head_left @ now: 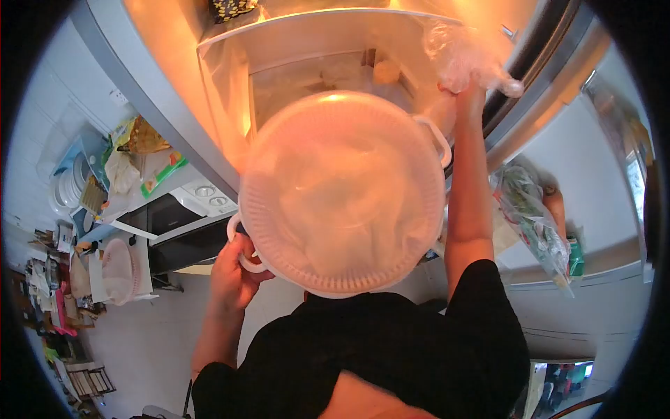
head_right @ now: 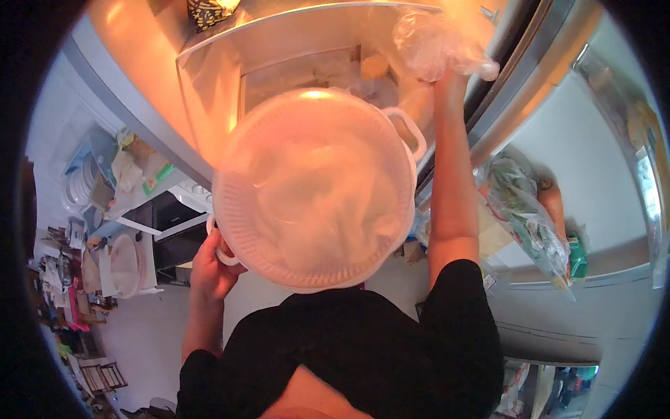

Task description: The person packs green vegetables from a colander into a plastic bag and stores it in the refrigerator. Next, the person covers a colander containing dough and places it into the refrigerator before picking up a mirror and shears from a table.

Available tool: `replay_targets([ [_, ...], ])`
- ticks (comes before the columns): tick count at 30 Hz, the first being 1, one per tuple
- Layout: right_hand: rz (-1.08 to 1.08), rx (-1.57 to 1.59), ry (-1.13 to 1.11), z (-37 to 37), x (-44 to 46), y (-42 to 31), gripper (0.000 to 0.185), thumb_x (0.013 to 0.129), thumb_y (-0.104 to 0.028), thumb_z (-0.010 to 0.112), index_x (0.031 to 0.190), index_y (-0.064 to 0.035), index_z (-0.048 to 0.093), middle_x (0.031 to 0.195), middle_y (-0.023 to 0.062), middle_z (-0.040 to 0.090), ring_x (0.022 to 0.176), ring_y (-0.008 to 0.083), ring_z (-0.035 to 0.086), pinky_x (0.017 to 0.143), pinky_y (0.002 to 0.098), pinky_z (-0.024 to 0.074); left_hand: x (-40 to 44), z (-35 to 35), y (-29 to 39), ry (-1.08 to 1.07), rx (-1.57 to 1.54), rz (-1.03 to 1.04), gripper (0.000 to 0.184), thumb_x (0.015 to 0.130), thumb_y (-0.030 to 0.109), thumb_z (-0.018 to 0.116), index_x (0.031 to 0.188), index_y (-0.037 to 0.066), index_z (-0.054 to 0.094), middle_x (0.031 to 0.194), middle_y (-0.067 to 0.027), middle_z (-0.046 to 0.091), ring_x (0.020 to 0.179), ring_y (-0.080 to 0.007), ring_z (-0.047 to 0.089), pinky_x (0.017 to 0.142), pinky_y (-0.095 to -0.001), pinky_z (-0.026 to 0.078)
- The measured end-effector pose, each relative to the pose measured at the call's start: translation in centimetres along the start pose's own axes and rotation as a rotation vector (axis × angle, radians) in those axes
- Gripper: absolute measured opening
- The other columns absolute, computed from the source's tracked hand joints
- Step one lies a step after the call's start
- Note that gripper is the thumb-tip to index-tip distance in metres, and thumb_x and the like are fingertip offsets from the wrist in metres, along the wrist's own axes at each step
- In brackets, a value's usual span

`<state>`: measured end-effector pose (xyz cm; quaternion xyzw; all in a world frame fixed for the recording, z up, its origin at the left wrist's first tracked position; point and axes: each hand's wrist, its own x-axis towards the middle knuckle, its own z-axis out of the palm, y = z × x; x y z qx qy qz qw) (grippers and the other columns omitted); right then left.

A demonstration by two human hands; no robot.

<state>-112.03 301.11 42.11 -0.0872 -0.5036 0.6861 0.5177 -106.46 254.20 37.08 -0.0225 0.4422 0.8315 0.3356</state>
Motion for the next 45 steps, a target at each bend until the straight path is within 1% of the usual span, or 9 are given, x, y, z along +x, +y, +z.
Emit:
replay_targets([
  [7,0.16,0.082,0.104,-0.8,-3.4,0.5,0.032,0.09,-0.033,0.036,0.103,-0.0063,0.048,0.086,0.0097,0.054,0.068,0.0246,0.055,0.046,0.0359,0.0435,2.9,2.8,1.3,-0.007,-0.186,0.103,0.031,0.094,0.028,0.033,0.116,0.008,0.041,0.108,-0.0093,0.052,0.091,-0.0241,0.055,0.068,-0.0376,0.048],
  [13,0.223,-0.078,-0.234,-2.4,-7.3,4.3,0.035,0.09,-0.041,0.036,0.091,-0.0087,0.05,0.075,0.0041,0.052,0.062,0.0177,0.053,0.043,0.0298,0.0379,8.2,5.4,2.4,-0.053,-0.125,0.159,0.031,0.093,0.026,0.036,0.118,0.008,0.038,0.115,-0.0128,0.048,0.099,-0.0299,0.053,0.072,-0.0414,0.049],
  [15,0.322,-0.087,-0.338,-2.6,-8.4,4.9,0.036,0.089,-0.042,0.039,0.097,-0.0083,0.05,0.081,0.0038,0.054,0.068,0.0172,0.054,0.047,0.0287,0.0408,9.9,6.1,2.6,0.02,-0.187,0.172,0.023,0.093,0.023,0.037,0.107,0.006,0.043,0.119,-0.0133,0.045,0.109,-0.0329,0.047,0.084,-0.0522,0.046],
  [19,0.294,0.023,-0.228,-2.3,-11.6,6.4,0.042,0.089,-0.042,0.042,0.111,-0.007,0.048,0.096,0.0061,0.056,0.083,0.0181,0.056,0.058,0.027,0.0459,13.7,5.8,2.7,0.081,0.057,0.261,0.036,0.091,0.03,0.041,0.118,0.006,0.039,0.11,-0.0118,0.052,0.092,-0.0265,0.056,0.069,-0.0379,0.053],
  [28,0.414,0.549,-0.386,-4.6,-9.6,3.0,0.047,0.086,-0.03,0.051,0.123,-0.0056,0.038,0.11,0.0117,0.052,0.098,0.0238,0.053,0.079,0.0337,0.0473,20.2,6.0,4.5,0.165,-0.001,0.287,0.028,0.091,0.03,0.042,0.116,0.016,0.041,0.113,-0.0077,0.05,0.096,-0.0266,0.054,0.075,-0.0484,0.047],
  [34,0.095,0.412,-0.388,-0.1,-5.8,-7.5,0.046,0.084,-0.028,0.052,0.122,-0.0055,0.04,0.112,0.0142,0.051,0.1,0.0262,0.051,0.082,0.0349,0.0448,21.7,7.8,3.9,0.162,-0.132,0.52,0.034,0.09,0.023,0.041,0.123,0.018,0.035,0.125,-0.0051,0.037,0.114,-0.0247,0.038,0.088,-0.0573,0.03],
  [39,-0.367,0.147,-0.334,7.2,-1.7,-13.6,0.045,0.082,-0.026,0.053,0.12,-0.0053,0.041,0.113,0.0162,0.05,0.102,0.0283,0.05,0.085,0.036,0.0426,17.5,8.1,-0.7,0.099,0.15,0.457,0.052,0.086,0.026,0.049,0.131,0.01,0.027,0.127,-0.0068,0.034,0.112,-0.0202,0.037,0.086,-0.0471,0.034],
  [41,-0.564,0.038,-0.281,10.6,0.3,-14.5,0.045,0.081,-0.025,0.053,0.12,-0.0052,0.042,0.113,0.0171,0.05,0.103,0.0291,0.05,0.086,0.0364,0.0418,14.9,7.2,-2.7,-0.034,0.152,0.368,0.046,0.087,0.023,0.051,0.126,0.008,0.034,0.118,-0.002,0.043,0.104,-0.0129,0.043,0.072,-0.0291,0.042],
  [45,-0.937,-0.181,-0.157,18.0,4.0,-13.1,0.044,0.08,-0.023,0.054,0.119,-0.0051,0.043,0.114,0.0187,0.049,0.104,0.0307,0.049,0.088,0.0372,0.0401,9.8,5.9,-2.9,0.001,0.258,0.278,0.039,0.087,0.019,0.05,0.122,0.007,0.039,0.118,-0.0062,0.047,0.108,-0.0146,0.045,0.074,-0.0293,0.044],
])
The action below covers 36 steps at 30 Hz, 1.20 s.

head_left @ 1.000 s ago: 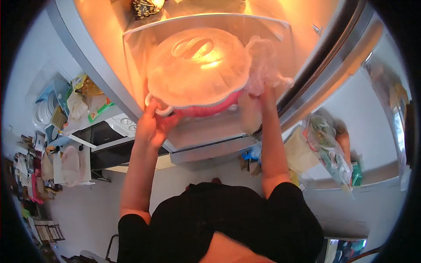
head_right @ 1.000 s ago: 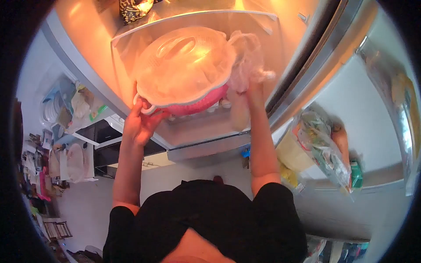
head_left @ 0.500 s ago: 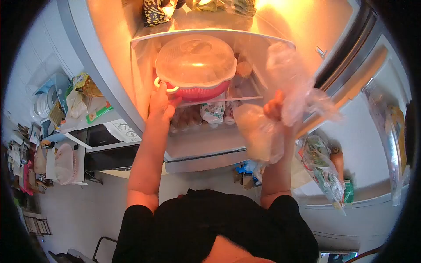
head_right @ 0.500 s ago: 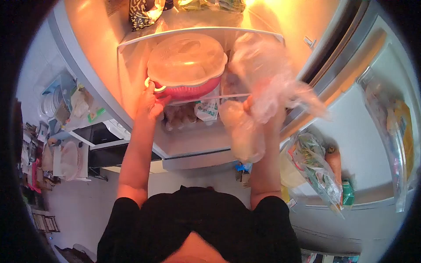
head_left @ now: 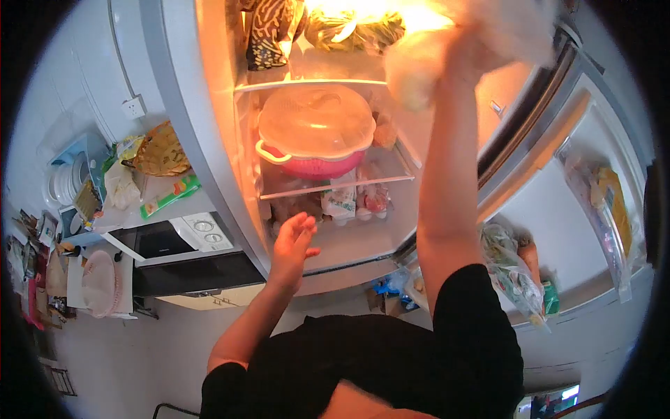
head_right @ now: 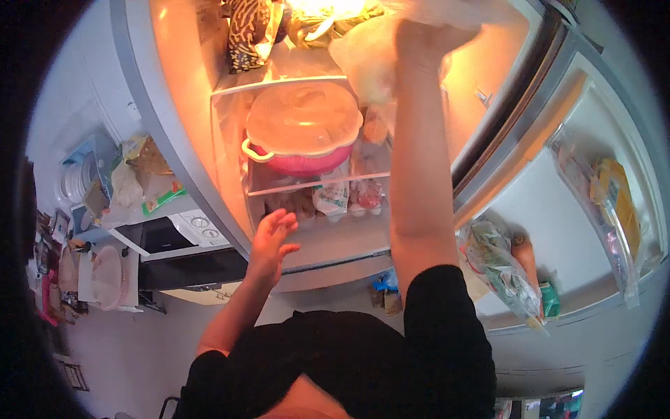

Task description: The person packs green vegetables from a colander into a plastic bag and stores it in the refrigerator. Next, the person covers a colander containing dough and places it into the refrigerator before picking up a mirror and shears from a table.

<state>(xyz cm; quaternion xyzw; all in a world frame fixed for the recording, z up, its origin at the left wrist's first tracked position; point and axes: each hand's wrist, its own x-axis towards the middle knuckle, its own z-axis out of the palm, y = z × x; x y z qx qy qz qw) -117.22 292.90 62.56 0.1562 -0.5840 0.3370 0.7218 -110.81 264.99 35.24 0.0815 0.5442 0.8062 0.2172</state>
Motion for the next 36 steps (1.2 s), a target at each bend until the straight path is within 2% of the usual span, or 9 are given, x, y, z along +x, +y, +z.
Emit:
replay_targets([
  [8,-0.233,-0.553,-0.357,9.7,-3.7,5.7,0.044,0.077,-0.019,0.055,0.117,-0.0049,0.045,0.115,0.022,0.048,0.107,0.034,0.047,0.092,0.0389,0.0366,-5.9,-9.9,-3.1,0.249,0.193,0.154,0.02,0.088,0.015,0.046,0.102,0.004,0.054,0.105,-0.0064,0.055,0.095,-0.0136,0.053,0.068,-0.0249,0.045],
  [10,-0.31,-0.907,-0.696,9.2,-4.3,5.4,0.052,0.08,-0.044,0.052,0.117,-0.0083,0.046,0.101,0.0146,0.052,0.094,0.0299,0.05,0.077,0.046,0.0422,-7.8,-11.9,-4.0,0.348,0.245,0.09,0.019,0.088,0.014,0.046,0.1,0.003,0.055,0.1,-0.0062,0.057,0.091,-0.0124,0.053,0.068,-0.0247,0.045],
  [13,-0.468,-1.088,-0.657,5.7,-4.9,1.9,0.052,0.077,-0.043,0.056,0.12,-0.016,0.046,0.125,0.0197,0.042,0.111,0.0374,0.043,0.084,0.0573,0.0361,-10.4,-15.1,-5.6,0.451,0.298,-0.011,0.017,0.087,0.015,0.048,0.097,0.003,0.055,0.094,-0.0058,0.059,0.087,-0.0137,0.055,0.066,-0.0251,0.045],
  [18,-0.078,-1.015,-0.914,2.5,-7.1,1.1,0.048,0.082,-0.048,0.047,0.125,-0.0273,0.044,0.131,0.0163,0.036,0.124,0.0364,0.028,0.093,0.0636,0.0213,-12.5,-16.4,-6.3,0.584,0.231,-0.116,0.016,0.087,0.016,0.048,0.094,0.003,0.055,0.092,-0.0063,0.06,0.082,-0.0143,0.057,0.064,-0.0258,0.045],
  [21,-0.239,-1.059,-0.896,4.0,-6.9,1.1,0.04,0.084,-0.045,0.043,0.119,-0.0253,0.051,0.131,0.0138,0.038,0.125,0.0362,0.028,0.096,0.0621,0.0187,-11.9,-16.7,-6.1,0.506,0.262,-0.123,0.016,0.087,0.015,0.048,0.093,0.002,0.055,0.092,-0.0067,0.06,0.081,-0.0143,0.057,0.064,-0.0257,0.045],
  [24,-0.128,-1.019,-1.311,6.7,-6.2,-0.5,0.039,0.085,-0.044,0.039,0.119,-0.0273,0.049,0.135,0.0084,0.036,0.128,0.0296,0.025,0.1,0.0609,0.0125,-10.9,-16.1,-5.9,0.384,0.303,-0.09,0.015,0.087,0.014,0.047,0.093,0.003,0.055,0.092,-0.0064,0.06,0.08,-0.014,0.057,0.064,-0.0256,0.045],
  [27,-0.042,-0.891,-1.112,6.3,-8.1,-0.7,0.038,0.084,-0.043,0.042,0.115,-0.0239,0.054,0.13,0.0042,0.042,0.125,0.0259,0.031,0.099,0.0587,0.0181,-10.4,-15.6,-6.0,0.22,0.385,-0.116,0.014,0.087,0.013,0.047,0.094,0.003,0.055,0.091,-0.0056,0.06,0.08,-0.0132,0.057,0.065,-0.0252,0.045],
  [30,-0.391,-0.702,-0.957,3.8,-11.1,-6.8,0.028,0.081,-0.028,0.051,0.105,-0.0164,0.059,0.127,0.0044,0.045,0.12,0.0269,0.038,0.097,0.0578,0.0216,-10.4,-15.9,-7.2,0.065,0.416,-0.178,0.013,0.086,0.013,0.048,0.094,0.004,0.056,0.089,-0.0046,0.06,0.08,-0.0122,0.057,0.066,-0.0243,0.044],
  [36,-0.088,-0.453,-1.154,-7.8,-21.7,-18.4,0.036,0.066,-0.016,0.067,0.099,-0.0104,0.057,0.114,0.0094,0.05,0.114,0.0275,0.042,0.094,0.049,0.0314,-10.1,-18.7,-10.7,-0.181,0.571,-0.314,0.014,0.087,0.015,0.047,0.093,0.005,0.055,0.088,-0.0032,0.06,0.078,-0.0113,0.057,0.062,-0.024,0.044],
])
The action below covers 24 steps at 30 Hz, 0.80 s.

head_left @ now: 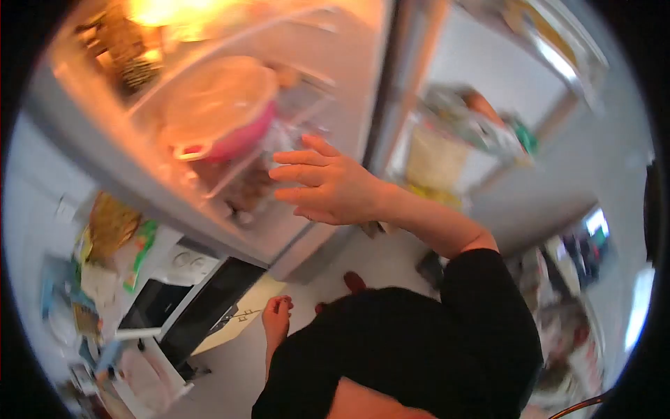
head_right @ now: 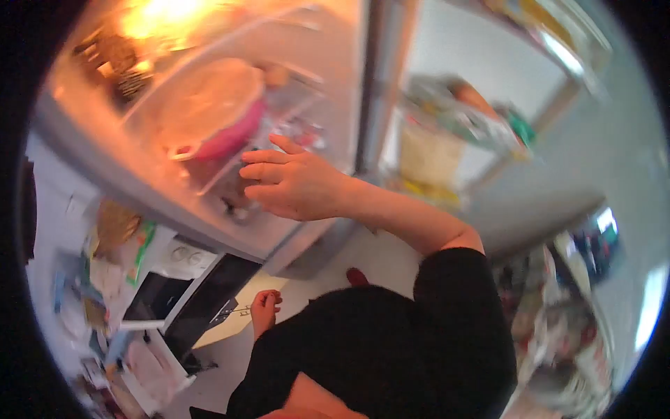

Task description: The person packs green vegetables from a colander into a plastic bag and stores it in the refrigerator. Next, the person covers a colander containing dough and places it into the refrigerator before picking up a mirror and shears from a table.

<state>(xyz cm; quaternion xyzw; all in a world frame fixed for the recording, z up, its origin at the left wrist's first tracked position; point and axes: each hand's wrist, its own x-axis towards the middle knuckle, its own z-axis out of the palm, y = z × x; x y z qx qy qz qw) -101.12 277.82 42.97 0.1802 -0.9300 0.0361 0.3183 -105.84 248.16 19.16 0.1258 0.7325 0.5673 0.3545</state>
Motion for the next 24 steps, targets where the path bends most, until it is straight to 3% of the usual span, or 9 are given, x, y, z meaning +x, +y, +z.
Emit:
replay_targets([
  [5,0.513,-0.283,0.145,-3.4,-13.2,-1.1,0.047,0.062,-0.013,0.068,0.105,-0.0058,0.053,0.113,0.0139,0.047,0.109,0.033,0.042,0.089,0.0475,0.0347,-1.3,0.2,-3.3,-0.068,0.132,-0.012,0.015,0.086,0.017,0.048,0.093,0.006,0.056,0.087,-0.0019,0.06,0.075,-0.01,0.056,0.057,-0.0226,0.041],
  [8,0.705,-0.713,0.313,-8.7,-19.3,-0.8,0.06,0.06,-0.015,0.069,0.115,-0.0058,0.047,0.117,0.0173,0.042,0.109,0.0369,0.04,0.088,0.0473,0.0348,-3.1,1.4,-4.4,-0.028,0.098,0.012,0.012,0.083,0.011,0.052,0.089,0.001,0.057,0.084,-0.0056,0.059,0.075,-0.0127,0.056,0.067,-0.0256,0.045],
  [10,0.822,-0.925,0.332,-12.2,-23.5,0.5,0.064,0.065,-0.021,0.07,0.122,-0.0067,0.043,0.125,0.0169,0.039,0.116,0.0359,0.036,0.093,0.0478,0.0318,-4.6,2.9,-3.6,-0.019,0.263,0.035,0.014,0.083,0.011,0.053,0.089,0.0,0.057,0.082,-0.0079,0.06,0.075,-0.014,0.057,0.068,-0.0267,0.046],
  [12,0.982,-1.125,0.153,-15.9,-26.0,0.9,0.059,0.07,-0.027,0.067,0.12,-0.005,0.046,0.124,0.0143,0.044,0.114,0.031,0.041,0.094,0.0475,0.0295,-6.6,4.2,-4.0,0.028,0.338,0.106,0.015,0.083,0.012,0.053,0.089,-0.001,0.058,0.081,-0.0101,0.061,0.074,-0.0154,0.059,0.068,-0.0277,0.046],
  [14,1.212,-1.131,-0.029,-17.5,-29.2,1.0,0.053,0.077,-0.041,0.058,0.122,-0.0168,0.045,0.122,0.0086,0.047,0.115,0.0265,0.042,0.094,0.0477,0.0284,-8.5,5.2,-4.6,0.055,0.344,0.159,0.016,0.083,0.014,0.054,0.089,0.0,0.058,0.08,-0.0113,0.062,0.075,-0.0182,0.06,0.067,-0.029,0.047],
  [18,1.014,-1.184,-0.138,-18.6,-28.5,0.0,0.044,0.074,-0.041,0.062,0.109,-0.0141,0.056,0.112,0.0091,0.053,0.105,0.0254,0.049,0.089,0.051,0.0325,-11.8,7.4,-4.5,0.077,0.433,0.194,0.016,0.081,0.017,0.054,0.088,0.002,0.059,0.081,-0.0121,0.061,0.075,-0.0249,0.06,0.066,-0.0326,0.047],
  [20,1.048,-1.004,-0.118,-19.1,-28.5,0.3,0.04,0.074,-0.041,0.062,0.102,-0.0117,0.06,0.103,0.0083,0.058,0.096,0.0266,0.054,0.085,0.0468,0.0364,-14.4,7.3,-4.9,0.115,0.463,0.199,0.017,0.08,0.018,0.054,0.087,0.003,0.059,0.08,-0.0125,0.061,0.075,-0.0271,0.059,0.066,-0.0342,0.047],
  [21,0.942,-0.997,-0.003,-19.2,-30.4,1.3,0.038,0.074,-0.041,0.063,0.096,-0.01,0.062,0.095,0.0069,0.061,0.088,0.0272,0.056,0.082,0.0446,0.0384,-15.3,7.4,-4.4,0.125,0.447,0.192,0.017,0.08,0.018,0.054,0.086,0.003,0.059,0.08,-0.0128,0.061,0.075,-0.0278,0.059,0.066,-0.0349,0.046],
  [24,0.972,-1.056,-0.09,-18.6,-27.4,-2.7,0.039,0.075,-0.039,0.062,0.101,-0.0094,0.058,0.098,0.005,0.059,0.096,0.0237,0.053,0.085,0.0437,0.0363,-17.6,6.7,-6.2,0.212,0.451,0.22,0.017,0.079,0.019,0.054,0.086,0.004,0.059,0.08,-0.0128,0.061,0.075,-0.0284,0.059,0.067,-0.0362,0.046],
])
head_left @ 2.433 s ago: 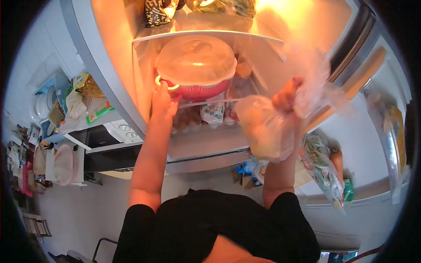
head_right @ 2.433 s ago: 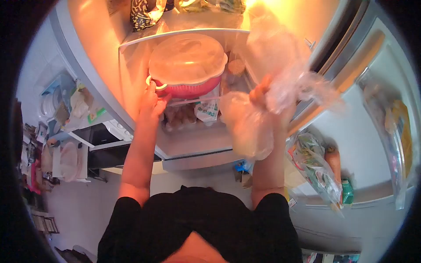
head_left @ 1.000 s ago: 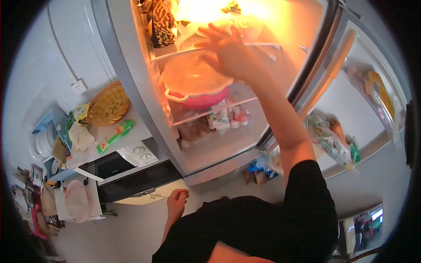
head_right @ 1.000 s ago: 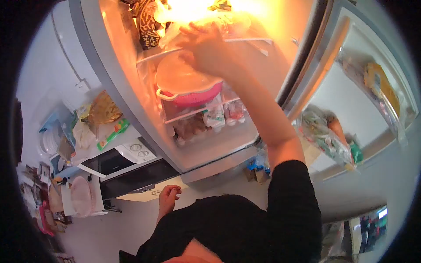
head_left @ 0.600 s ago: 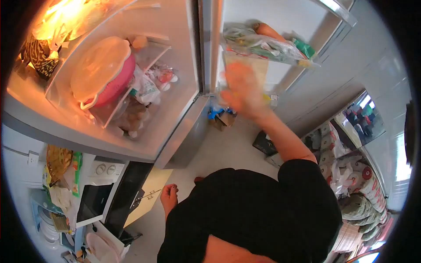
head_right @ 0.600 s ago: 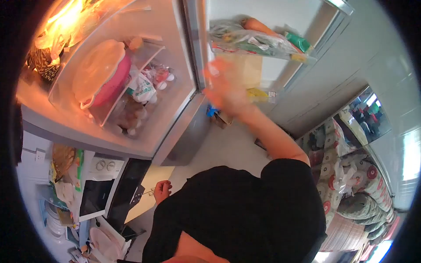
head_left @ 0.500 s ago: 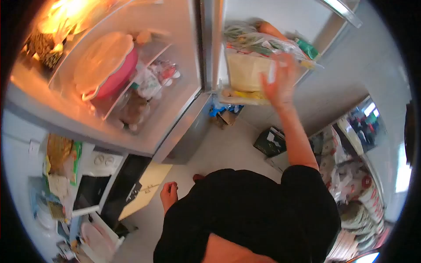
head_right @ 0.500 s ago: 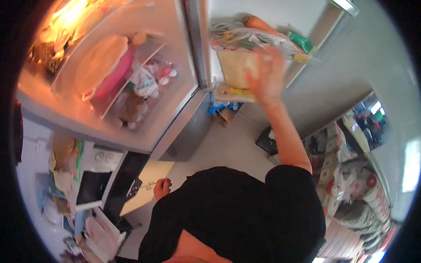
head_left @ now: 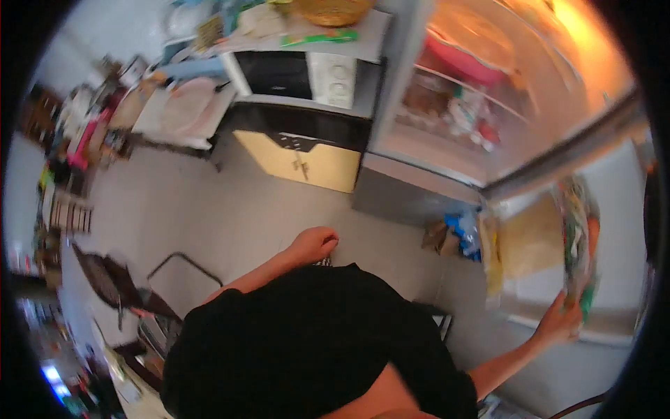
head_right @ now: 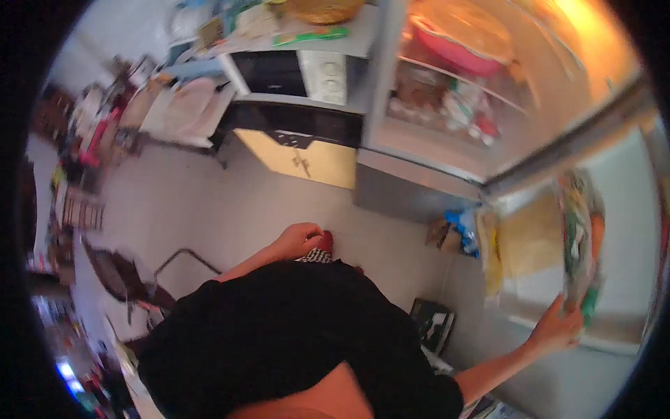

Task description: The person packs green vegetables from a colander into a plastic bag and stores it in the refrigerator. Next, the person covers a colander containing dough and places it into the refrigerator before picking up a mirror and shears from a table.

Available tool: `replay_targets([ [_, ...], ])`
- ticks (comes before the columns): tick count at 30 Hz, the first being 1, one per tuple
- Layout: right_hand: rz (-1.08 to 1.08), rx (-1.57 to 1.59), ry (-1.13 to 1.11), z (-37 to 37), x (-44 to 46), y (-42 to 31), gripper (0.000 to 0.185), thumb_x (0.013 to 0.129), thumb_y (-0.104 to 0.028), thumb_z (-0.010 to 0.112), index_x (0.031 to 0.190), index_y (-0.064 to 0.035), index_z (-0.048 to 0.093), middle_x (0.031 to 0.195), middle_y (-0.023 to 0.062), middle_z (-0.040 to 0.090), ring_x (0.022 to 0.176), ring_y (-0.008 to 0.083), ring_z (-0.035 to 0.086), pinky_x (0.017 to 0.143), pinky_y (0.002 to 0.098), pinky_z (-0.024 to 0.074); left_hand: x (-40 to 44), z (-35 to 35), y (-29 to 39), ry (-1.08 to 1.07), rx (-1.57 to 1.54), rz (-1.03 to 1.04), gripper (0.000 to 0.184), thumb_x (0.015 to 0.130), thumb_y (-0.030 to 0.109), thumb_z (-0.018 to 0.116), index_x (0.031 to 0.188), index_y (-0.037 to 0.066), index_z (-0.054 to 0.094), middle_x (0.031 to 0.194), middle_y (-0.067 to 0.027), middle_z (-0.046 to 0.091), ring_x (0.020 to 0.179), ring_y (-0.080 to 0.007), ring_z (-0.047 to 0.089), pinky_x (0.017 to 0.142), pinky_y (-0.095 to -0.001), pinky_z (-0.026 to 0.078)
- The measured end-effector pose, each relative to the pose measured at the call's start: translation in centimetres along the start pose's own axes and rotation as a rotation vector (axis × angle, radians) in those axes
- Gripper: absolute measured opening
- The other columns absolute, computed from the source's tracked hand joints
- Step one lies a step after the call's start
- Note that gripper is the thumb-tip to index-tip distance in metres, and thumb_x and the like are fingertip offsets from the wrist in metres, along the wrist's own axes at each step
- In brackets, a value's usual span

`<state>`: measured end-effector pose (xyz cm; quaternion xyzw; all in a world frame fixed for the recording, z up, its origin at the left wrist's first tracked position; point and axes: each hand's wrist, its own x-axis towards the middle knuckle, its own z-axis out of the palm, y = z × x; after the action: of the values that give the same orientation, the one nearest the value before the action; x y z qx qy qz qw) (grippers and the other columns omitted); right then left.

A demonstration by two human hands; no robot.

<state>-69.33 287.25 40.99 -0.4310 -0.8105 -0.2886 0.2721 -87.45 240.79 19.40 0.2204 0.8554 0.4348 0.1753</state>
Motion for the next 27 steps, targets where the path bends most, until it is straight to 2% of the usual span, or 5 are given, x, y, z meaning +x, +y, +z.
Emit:
replay_targets([
  [9,-0.35,0.229,0.119,-11.0,-7.7,-6.7,0.033,0.082,-0.032,0.057,0.098,-0.0027,0.058,0.113,0.0141,0.054,0.105,0.0266,0.05,0.088,0.0423,0.0366,-6.1,-5.1,-2.7,0.198,0.023,-0.081,0.017,0.079,0.018,0.053,0.088,0.004,0.059,0.082,-0.0138,0.061,0.077,-0.0297,0.059,0.068,-0.0367,0.047],
  [12,-0.435,0.606,0.099,-13.8,-8.7,-9.9,0.03,0.079,-0.025,0.059,0.1,-0.0031,0.056,0.112,0.015,0.055,0.105,0.0303,0.049,0.091,0.0475,0.0331,-8.0,-9.3,-4.6,0.272,0.013,-0.133,0.018,0.08,0.019,0.051,0.087,0.004,0.059,0.083,-0.015,0.061,0.079,-0.0313,0.058,0.07,-0.0383,0.046],
  [19,-0.693,0.648,0.303,-18.2,-9.0,-24.3,0.022,0.076,-0.02,0.061,0.094,-0.0072,0.058,0.114,0.0131,0.054,0.11,0.031,0.047,0.091,0.0475,0.0314,-11.4,-19.5,-13.9,0.521,0.049,-0.219,0.017,0.081,0.017,0.052,0.088,0.003,0.059,0.082,-0.0163,0.06,0.079,-0.0304,0.059,0.07,-0.0371,0.047],
  [21,-0.6,0.445,0.181,-18.8,-8.9,-27.8,0.022,0.075,-0.019,0.062,0.094,-0.0087,0.058,0.118,0.0128,0.051,0.114,0.0306,0.044,0.092,0.0485,0.0304,-13.5,-21.4,-15.5,0.58,0.056,-0.26,0.017,0.081,0.016,0.053,0.089,0.002,0.059,0.081,-0.0157,0.061,0.077,-0.0277,0.06,0.068,-0.0348,0.048],
  [27,-0.723,0.823,0.364,-19.3,-5.3,-38.5,0.024,0.07,-0.012,0.066,0.091,-0.0069,0.057,0.11,0.011,0.054,0.109,0.0303,0.047,0.089,0.0445,0.0352,-18.1,-23.1,-20.8,0.64,0.023,-0.43,0.016,0.082,0.016,0.053,0.089,0.002,0.058,0.081,-0.015,0.061,0.074,-0.0274,0.06,0.067,-0.033,0.048],
])
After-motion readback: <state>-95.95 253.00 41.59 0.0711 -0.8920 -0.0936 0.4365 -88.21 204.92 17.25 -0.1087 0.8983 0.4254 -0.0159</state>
